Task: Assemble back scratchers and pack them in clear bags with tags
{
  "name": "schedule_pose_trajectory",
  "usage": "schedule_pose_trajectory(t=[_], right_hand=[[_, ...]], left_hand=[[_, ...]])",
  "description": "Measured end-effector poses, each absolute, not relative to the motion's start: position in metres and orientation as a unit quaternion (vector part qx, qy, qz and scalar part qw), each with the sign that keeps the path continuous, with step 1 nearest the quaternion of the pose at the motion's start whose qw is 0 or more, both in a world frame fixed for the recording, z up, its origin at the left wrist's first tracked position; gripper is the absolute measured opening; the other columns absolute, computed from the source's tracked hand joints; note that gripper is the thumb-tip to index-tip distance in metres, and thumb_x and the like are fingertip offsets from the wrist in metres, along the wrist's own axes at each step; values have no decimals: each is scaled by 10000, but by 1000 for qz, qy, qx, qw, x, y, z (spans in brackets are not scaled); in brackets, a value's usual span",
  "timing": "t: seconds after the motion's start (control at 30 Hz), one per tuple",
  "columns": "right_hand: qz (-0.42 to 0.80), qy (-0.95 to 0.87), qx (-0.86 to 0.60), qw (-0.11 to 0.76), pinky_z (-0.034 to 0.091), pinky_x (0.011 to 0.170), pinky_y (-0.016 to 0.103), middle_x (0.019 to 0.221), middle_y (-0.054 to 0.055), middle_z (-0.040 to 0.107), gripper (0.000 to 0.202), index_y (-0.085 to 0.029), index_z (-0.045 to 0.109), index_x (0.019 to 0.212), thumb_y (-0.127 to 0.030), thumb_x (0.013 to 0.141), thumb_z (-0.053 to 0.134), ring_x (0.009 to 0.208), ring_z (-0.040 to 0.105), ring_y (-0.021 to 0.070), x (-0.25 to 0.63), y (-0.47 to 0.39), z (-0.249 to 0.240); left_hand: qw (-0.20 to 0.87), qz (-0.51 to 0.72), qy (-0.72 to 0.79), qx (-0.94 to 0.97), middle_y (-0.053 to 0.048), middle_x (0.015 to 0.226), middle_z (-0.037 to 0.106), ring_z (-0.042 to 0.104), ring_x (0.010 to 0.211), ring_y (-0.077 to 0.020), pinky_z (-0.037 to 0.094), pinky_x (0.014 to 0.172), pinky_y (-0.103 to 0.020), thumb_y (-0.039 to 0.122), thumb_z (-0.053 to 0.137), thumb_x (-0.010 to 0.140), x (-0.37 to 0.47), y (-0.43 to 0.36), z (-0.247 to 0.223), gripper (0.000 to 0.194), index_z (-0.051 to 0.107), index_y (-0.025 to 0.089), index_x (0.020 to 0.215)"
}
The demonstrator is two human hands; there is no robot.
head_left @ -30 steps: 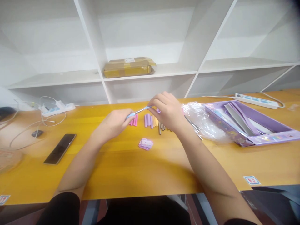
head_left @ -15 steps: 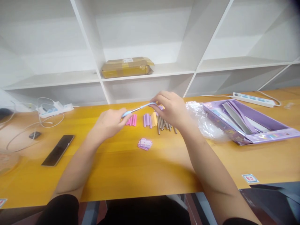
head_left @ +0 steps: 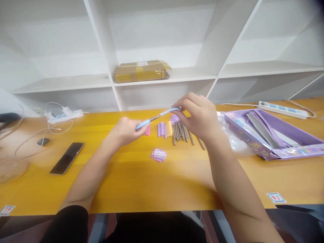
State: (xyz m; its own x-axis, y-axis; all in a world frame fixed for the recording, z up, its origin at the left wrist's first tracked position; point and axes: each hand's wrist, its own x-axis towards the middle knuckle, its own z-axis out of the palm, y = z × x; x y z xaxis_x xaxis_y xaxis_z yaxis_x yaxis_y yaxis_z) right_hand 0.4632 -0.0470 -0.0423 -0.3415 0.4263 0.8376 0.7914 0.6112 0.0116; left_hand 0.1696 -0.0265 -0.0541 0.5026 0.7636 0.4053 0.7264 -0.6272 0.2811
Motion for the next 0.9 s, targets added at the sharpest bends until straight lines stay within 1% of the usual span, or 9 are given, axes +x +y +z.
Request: schedule_pose_trajectory(t=[0.1,0.17,0.3,0.47,0.63,0.73,0.8,0.9], right_hand=[[-204,-790,-380,436,447,751,364,1016,55,708,88,-250,676,1035,-308,1083,630,825,635,188,463,-51,-39],[-205,-791,-381,431,461,755,369,1024,59,709,61,-251,682,1040,-290,1070,645,841,646,196,465,-53,-37],[-190,-799,-403,403,470,751,374,1012,52,716,34,-256,687,1022,-286,1037,692,830,661,202,475,-56,-34],[-131,-808,-414,398,470,714,370,922,35,692,91,-273,694,963,-340,1018,721,786,657,201,490,-57,-32],[-108,-801,-431,401,477,725,397,875,43,683,159,-296,721,912,-408,1023,709,789,660,226,494,-63,-28],[-105,-798,-439,399,478,727,399,875,50,687,175,-300,722,903,-409,1034,685,800,661,231,493,-65,-27],[-104,-798,-444,394,479,732,400,880,51,689,175,-298,720,904,-403,1037,677,805,661,231,493,-65,-27],[-97,-798,-454,385,485,748,406,887,51,694,176,-298,719,902,-406,1035,677,805,662,230,493,-64,-27]], left_hand=[[21,277,425,861,50,495,387,280,479,-99,270,520,-284,463,577,941,172,-24,-58,464,438,218,572],[24,278,426,861,50,503,392,277,490,-99,277,531,-284,431,578,930,174,-23,-60,437,425,218,580],[70,229,447,862,47,517,435,332,487,-105,271,526,-287,407,561,959,177,-24,-59,386,512,219,624],[96,197,457,862,40,543,484,394,503,-119,281,542,-293,390,552,969,178,-24,-56,323,608,221,700],[94,198,465,858,29,565,512,412,517,-129,280,556,-303,385,546,976,178,-27,-57,316,618,220,716],[98,194,473,854,29,575,517,413,523,-131,273,557,-305,367,534,983,179,-29,-56,306,605,223,722],[99,194,473,853,29,576,516,415,525,-130,273,563,-306,377,535,994,179,-30,-55,318,595,222,723],[99,198,467,856,27,581,519,417,529,-125,269,568,-306,464,538,1022,180,-30,-54,394,568,218,715]])
